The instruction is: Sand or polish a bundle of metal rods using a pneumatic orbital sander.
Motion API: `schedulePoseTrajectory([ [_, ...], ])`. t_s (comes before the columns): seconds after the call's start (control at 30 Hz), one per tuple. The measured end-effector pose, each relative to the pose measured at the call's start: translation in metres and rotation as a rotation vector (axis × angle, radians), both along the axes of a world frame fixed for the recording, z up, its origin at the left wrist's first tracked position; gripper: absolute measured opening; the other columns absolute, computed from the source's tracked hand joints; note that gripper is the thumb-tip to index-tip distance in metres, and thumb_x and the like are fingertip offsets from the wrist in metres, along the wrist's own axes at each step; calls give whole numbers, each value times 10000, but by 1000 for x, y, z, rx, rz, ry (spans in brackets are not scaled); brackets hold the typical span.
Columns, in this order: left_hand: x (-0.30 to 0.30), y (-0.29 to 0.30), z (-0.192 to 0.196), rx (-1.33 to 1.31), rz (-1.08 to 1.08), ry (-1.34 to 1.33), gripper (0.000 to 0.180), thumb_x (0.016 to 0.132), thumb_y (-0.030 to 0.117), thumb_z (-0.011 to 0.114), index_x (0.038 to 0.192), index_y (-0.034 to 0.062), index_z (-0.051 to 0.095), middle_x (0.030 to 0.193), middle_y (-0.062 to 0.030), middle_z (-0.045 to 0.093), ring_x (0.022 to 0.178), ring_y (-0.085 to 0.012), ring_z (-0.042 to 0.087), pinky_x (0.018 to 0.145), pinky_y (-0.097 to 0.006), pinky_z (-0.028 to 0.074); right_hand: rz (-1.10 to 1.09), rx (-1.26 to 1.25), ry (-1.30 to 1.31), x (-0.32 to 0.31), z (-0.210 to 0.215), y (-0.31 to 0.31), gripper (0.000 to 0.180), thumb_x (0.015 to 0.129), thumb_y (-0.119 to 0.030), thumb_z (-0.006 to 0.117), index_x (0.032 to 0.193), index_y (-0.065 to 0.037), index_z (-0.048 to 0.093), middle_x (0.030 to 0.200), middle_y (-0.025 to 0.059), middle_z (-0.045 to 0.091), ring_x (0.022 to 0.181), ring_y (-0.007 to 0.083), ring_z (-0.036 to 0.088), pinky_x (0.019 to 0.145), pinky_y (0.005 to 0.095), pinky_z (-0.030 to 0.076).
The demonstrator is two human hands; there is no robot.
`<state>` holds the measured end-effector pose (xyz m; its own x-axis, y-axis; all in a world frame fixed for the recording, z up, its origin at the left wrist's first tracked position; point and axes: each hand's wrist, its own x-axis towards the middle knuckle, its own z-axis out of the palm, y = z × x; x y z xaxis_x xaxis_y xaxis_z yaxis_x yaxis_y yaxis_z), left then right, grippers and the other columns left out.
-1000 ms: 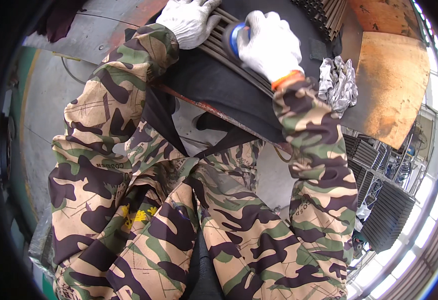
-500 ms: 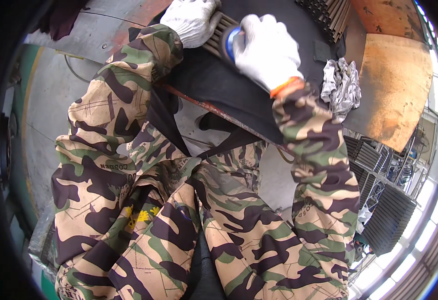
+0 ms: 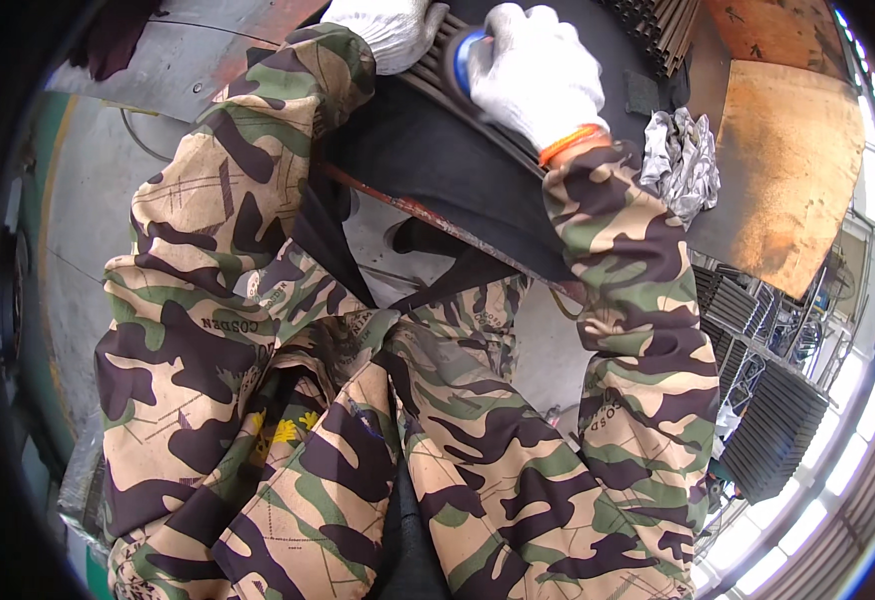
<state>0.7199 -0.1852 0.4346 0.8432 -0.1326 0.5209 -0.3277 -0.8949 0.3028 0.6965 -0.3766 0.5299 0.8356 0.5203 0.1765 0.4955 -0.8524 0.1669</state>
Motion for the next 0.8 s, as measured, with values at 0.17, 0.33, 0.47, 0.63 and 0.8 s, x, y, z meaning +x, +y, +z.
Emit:
schedulePoseTrajectory([
  [0.17,9,-10,9,5,-17,-9,461,980,295,590,1317,-16,640,1406,-255,606,1402,-460,486,1211,-580,314,38,13,26,-23,9,-16,236,945,-346,662,1102,-170,677,1078,142,688,1020,374,681,891,494,564],
  [0.33,8,-5,18,6,-3,22,451,989,301,581,1309,-10,644,1411,-248,604,1415,-447,474,1218,-568,306,-21,-18,-52,3,9,-9,234,937,-334,667,1094,-161,682,1069,150,689,1010,379,688,885,488,568],
  [0.47,9,-10,7,20,10,-13,450,998,302,566,1314,-9,642,1407,-244,609,1411,-447,478,1204,-563,322,41,27,14,-25,6,-17,223,931,-318,669,1097,-169,677,1056,136,685,1001,366,689,872,489,571],
  [0.63,4,-7,10,42,-23,35,474,1017,308,543,1360,-9,626,1446,-259,587,1440,-458,456,1239,-564,288,131,100,-142,-6,14,-2,185,892,-261,665,981,-103,630,933,159,632,838,374,660,702,511,562],
  [0.8,-1,-7,5,77,-48,92,493,1022,313,545,1393,-4,612,1492,-262,558,1459,-463,438,1243,-564,283,111,97,-90,-12,12,-13,180,888,-256,684,986,-118,623,941,150,628,870,373,660,722,508,559],
])
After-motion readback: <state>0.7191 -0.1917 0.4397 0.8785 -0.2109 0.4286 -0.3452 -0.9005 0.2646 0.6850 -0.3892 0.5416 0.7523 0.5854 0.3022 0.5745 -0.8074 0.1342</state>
